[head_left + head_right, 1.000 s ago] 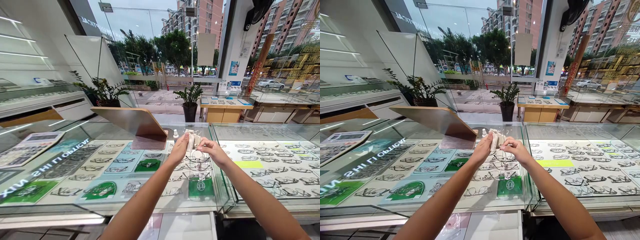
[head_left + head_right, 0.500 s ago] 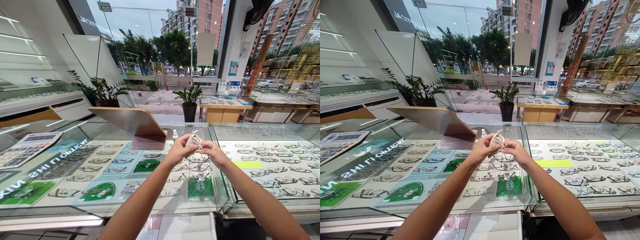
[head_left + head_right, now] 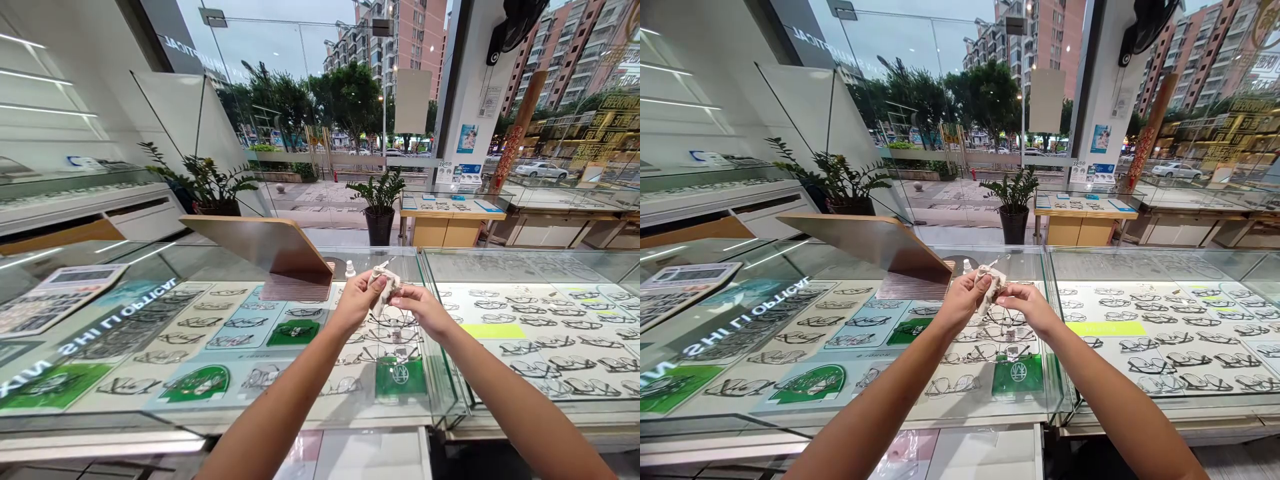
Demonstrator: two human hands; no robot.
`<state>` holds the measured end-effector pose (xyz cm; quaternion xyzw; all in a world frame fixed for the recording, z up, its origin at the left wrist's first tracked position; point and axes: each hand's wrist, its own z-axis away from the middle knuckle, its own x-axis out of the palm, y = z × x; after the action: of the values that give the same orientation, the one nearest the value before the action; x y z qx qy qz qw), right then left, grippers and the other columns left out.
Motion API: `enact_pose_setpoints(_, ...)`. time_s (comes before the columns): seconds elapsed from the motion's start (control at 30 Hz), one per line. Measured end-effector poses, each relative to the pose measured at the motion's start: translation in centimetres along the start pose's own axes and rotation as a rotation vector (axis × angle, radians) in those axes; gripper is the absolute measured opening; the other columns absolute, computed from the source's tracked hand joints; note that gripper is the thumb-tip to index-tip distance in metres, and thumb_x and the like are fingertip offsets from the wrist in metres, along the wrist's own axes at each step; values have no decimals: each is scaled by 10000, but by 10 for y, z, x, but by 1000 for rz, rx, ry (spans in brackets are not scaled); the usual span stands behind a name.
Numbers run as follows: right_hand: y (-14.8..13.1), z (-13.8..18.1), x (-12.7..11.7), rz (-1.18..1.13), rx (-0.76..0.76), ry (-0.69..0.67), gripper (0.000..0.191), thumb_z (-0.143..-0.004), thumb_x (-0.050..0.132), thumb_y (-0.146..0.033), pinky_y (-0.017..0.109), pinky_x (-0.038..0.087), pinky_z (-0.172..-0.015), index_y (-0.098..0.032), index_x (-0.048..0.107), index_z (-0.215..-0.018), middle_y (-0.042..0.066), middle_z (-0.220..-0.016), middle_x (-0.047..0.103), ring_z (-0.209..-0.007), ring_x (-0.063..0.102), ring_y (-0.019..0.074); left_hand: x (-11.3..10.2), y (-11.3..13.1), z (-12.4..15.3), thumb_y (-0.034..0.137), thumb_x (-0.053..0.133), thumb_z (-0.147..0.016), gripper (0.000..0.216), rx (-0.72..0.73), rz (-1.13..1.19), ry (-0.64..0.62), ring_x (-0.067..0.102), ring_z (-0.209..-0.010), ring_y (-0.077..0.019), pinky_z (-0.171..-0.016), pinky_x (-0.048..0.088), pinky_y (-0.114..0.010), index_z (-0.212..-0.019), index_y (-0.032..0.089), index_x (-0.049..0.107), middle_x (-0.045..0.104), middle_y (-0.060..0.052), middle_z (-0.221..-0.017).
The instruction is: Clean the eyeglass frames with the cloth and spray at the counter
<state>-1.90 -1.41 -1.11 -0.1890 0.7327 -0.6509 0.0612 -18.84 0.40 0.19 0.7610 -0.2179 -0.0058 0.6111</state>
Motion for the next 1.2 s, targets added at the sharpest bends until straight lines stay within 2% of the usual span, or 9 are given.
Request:
enact_pose_setpoints(0.13,0,0,0,-27,20,7,233,-679,875,-411,421,390,-1055,-221,808,-795,26,-882,761,-941,633,213,-2,4,0,591,917,-635,544,-29,42,-52,644,-672,-134,-647,508,-233,-881,138,742,716,-28,-718)
enact_pose_setpoints(0.3,0,1,1,-41,24,-19,190,-652,873,-348,409,407,-1037,-228,813,-787,17,-867,768,-921,635,209,-1,4,3,491,978,-551,528,-20,-38,-14,619,-640,-126,-605,484,-228,-860,133,745,724,-29,-739)
enact_pose_setpoints(0.57,1,1,4,-23,17,-59,254,-638,901,-420,387,450,-936,-221,777,-738,-2,-769,732,-803,615,180,3,-1,6,682,856,-652,573,69,-128,59,503,-536,-95,-513,387,-217,-729,143,680,612,11,-600)
enact_pose_setpoints(0.67,2,2,5,-39,3,-42,309,-647,913,-463,391,439,-953,-221,768,-776,4,-813,728,-853,612,187,1,1,5,751,775,-712,617,75,-135,42,527,-558,-110,-539,408,-232,-720,144,668,625,-5,-612)
enact_pose_setpoints(0.8,2,1,3,-93,-18,38,349,-635,933,-491,379,430,-974,-226,731,-741,6,-851,706,-902,605,189,-3,3,2,777,721,-752,643,45,-101,-8,636,-676,-172,-638,492,-276,-847,142,714,698,-52,-713)
enact_pose_setpoints(0.9,0,0,-2,-172,-11,66,340,-618,956,-451,358,442,-966,-239,732,-761,13,-935,705,-966,614,193,-7,2,-1,771,709,-769,611,72,-110,38,588,-611,-141,-620,485,-265,-820,162,687,649,-16,-658)
enact_pose_setpoints(1.0,-3,-1,-9,-217,-13,96,311,-638,954,-416,349,450,-956,-246,742,-788,24,-1054,720,-1015,617,188,-16,4,-5,762,699,-781,594,103,-195,136,482,-531,-102,-534,412,-231,-733,177,608,563,22,-594)
enact_pose_setpoints(1.1,-7,-3,-16,-236,-22,116,318,-640,954,-423,348,449,-969,-249,738,-796,24,-1058,742,-1054,629,190,-28,9,-10,697,654,-841,526,74,-310,139,491,-552,-113,-546,425,-237,-746,186,571,563,18,-629)
enact_pose_setpoints(1.2,-9,-6,-20,-238,-30,124,340,-631,954,-444,356,451,-982,-251,719,-785,14,-993,756,-1061,648,195,-42,12,-14,541,591,-891,368,-25,-634,106,518,-586,-143,-554,414,-248,-773,194,574,581,-2,-667)
